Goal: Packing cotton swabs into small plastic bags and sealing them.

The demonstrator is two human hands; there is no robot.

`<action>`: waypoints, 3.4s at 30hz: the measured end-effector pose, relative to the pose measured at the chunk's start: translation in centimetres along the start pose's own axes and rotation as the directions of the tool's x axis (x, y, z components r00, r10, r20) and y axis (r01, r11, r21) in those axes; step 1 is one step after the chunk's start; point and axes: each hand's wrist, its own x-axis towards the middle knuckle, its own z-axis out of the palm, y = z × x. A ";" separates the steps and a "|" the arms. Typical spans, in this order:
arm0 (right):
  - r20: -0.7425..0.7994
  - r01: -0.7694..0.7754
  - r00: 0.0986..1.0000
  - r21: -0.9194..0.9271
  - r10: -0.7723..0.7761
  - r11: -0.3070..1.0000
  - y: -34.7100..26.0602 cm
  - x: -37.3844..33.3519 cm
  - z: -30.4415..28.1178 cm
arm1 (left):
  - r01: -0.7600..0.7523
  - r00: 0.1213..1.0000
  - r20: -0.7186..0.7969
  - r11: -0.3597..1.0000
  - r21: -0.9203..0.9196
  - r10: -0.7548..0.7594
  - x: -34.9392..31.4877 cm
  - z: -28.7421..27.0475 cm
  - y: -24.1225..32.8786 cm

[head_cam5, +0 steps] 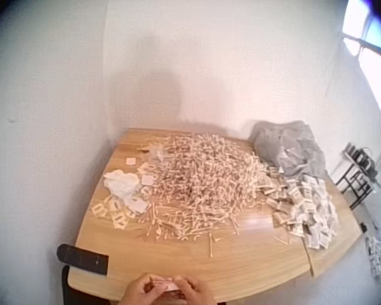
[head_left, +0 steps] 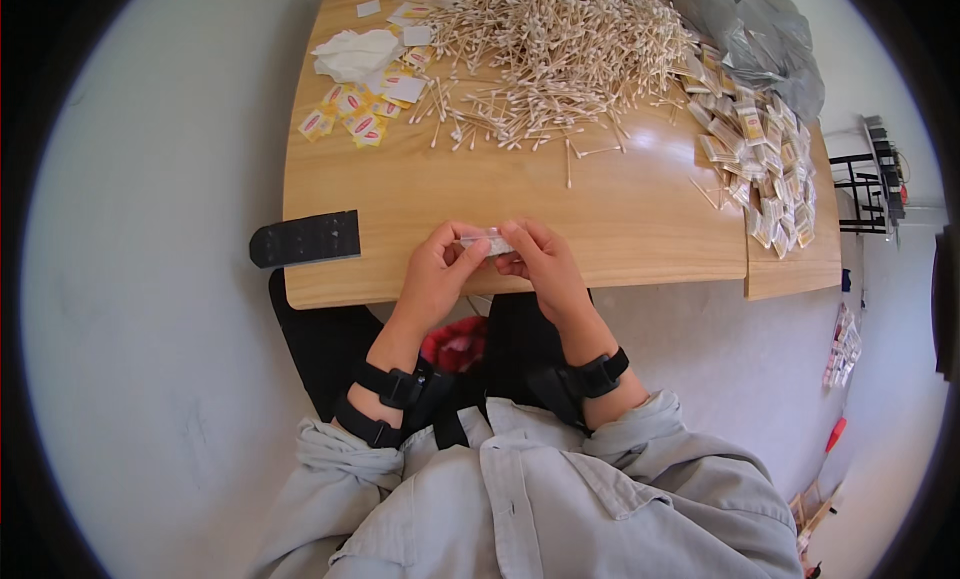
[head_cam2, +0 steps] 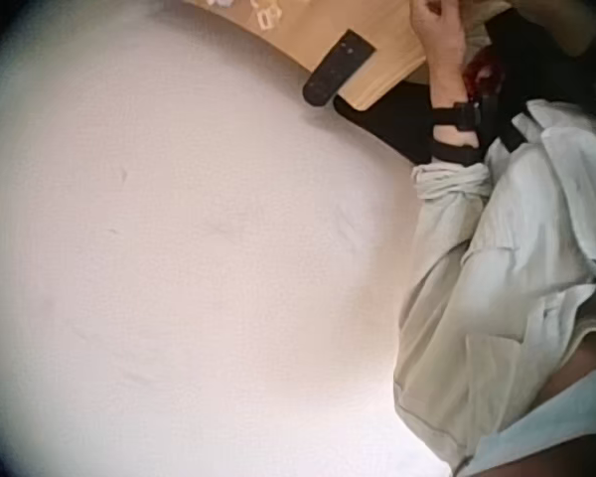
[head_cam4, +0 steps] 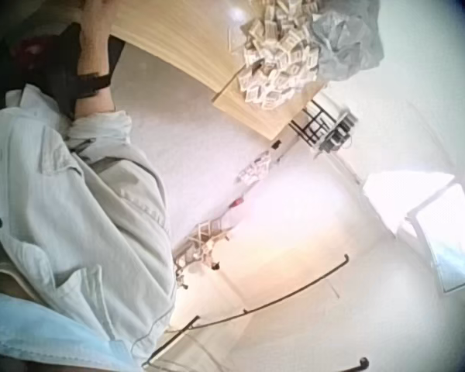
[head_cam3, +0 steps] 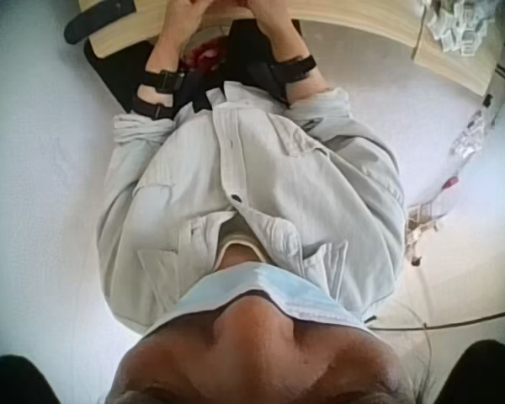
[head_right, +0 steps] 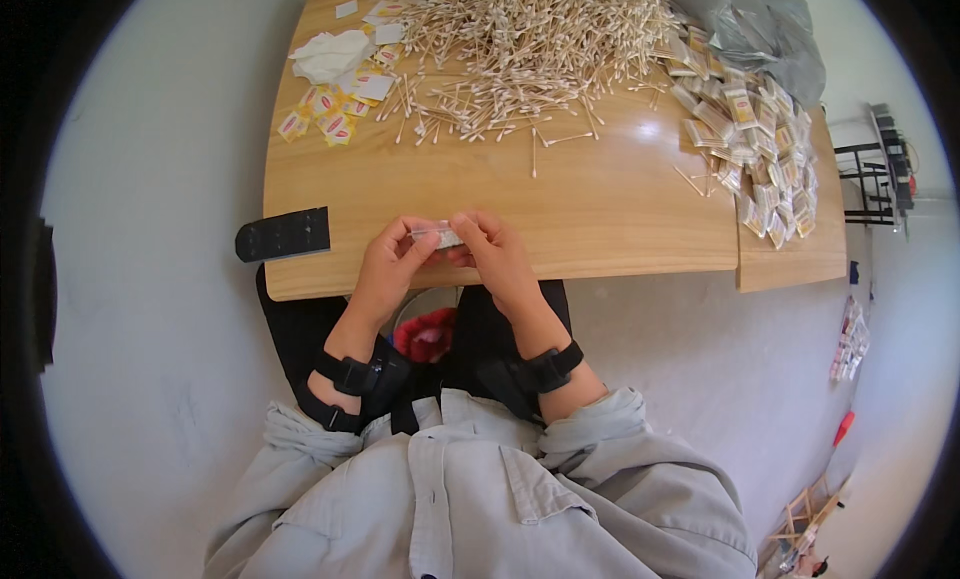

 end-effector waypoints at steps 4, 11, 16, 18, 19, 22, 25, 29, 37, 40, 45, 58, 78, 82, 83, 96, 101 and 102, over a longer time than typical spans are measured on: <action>0.030 0.027 0.999 0.005 -0.027 1.000 0.4 0.6 -0.2 | 0.009 1.000 -0.015 0.999 -0.035 -0.009 -0.3 -0.1 0.3; 0.001 0.052 0.999 -0.031 -0.052 0.998 0.0 0.4 -0.1 | 0.255 0.937 0.169 0.929 0.267 -0.306 -4.0 -4.6 0.4; -0.027 0.027 0.999 -0.041 -0.028 0.999 -0.2 0.3 0.2 | -0.169 0.854 0.446 0.668 0.725 -0.268 -5.8 -3.4 -0.2; -0.029 0.027 0.999 -0.061 -0.029 0.998 0.0 0.4 -0.1 | -0.145 0.852 0.413 0.613 0.777 -0.322 -6.3 -3.1 -4.0; -0.017 0.024 1.000 -0.076 -0.026 0.997 0.1 0.4 -0.2 | -0.099 0.789 0.425 0.590 0.802 -0.444 -5.6 -3.3 -6.8; -0.017 -0.002 1.000 -0.068 0.001 0.998 -0.4 0.4 0.3 | 0.155 0.567 0.470 0.648 0.746 -0.677 -2.6 -4.1 -12.7; -0.013 -0.022 1.000 -0.082 0.021 0.996 -0.7 0.5 -0.2 | 0.184 0.375 0.515 0.606 0.774 -0.771 0.1 -3.1 -10.6; -0.025 -0.025 0.999 -0.081 0.023 0.996 -1.1 0.9 -0.2 | 0.304 0.489 0.506 0.682 0.664 -0.711 0.0 -2.7 -7.1; -0.022 -0.023 1.000 -0.018 0.023 1.000 -1.0 1.2 0.4 | -0.029 0.687 0.601 0.811 0.584 -0.408 -3.2 -5.1 -11.5; -0.078 -0.071 0.994 0.007 0.071 0.997 -0.4 1.2 -0.2 | -0.109 0.815 0.371 0.510 0.853 -0.446 -4.5 -3.4 -6.4; -0.077 0.022 0.997 -0.112 -0.031 0.993 -0.6 1.2 -0.5 | -0.055 0.843 0.418 0.720 0.692 -0.338 -4.8 -2.1 5.0; -0.134 0.239 0.958 -0.126 -0.255 0.963 1.9 1.1 0.9 | -0.114 0.974 -0.189 0.990 0.080 0.127 0.4 2.1 -0.3; -0.266 0.280 0.875 -0.403 -0.404 0.871 3.1 0.9 1.6 | -0.379 0.791 -0.048 0.551 0.743 0.610 -1.6 1.8 3.8; -0.210 0.207 0.952 -0.104 -0.225 0.973 1.8 0.3 1.4 | -0.367 0.869 0.040 0.589 0.720 0.493 -1.4 0.9 2.9; -0.166 0.143 0.978 0.081 -0.128 0.986 1.5 0.1 1.2 | -0.373 0.871 0.061 0.575 0.728 0.488 -1.3 0.8 3.1; 0.215 0.514 0.769 -0.769 -0.602 0.381 -1.0 -1.0 -0.1 | -0.350 0.918 -0.016 0.828 0.438 0.396 -0.8 0.2 1.9; 0.160 0.438 0.815 -0.798 -0.556 0.413 -1.6 -1.5 0.7 | -0.252 0.962 0.013 0.873 0.418 0.271 -0.3 -0.6 2.0; 0.153 0.409 0.828 -0.822 -0.539 0.395 -1.8 -1.4 0.7 | -0.252 0.963 0.016 0.874 0.416 0.270 0.0 -0.7 2.1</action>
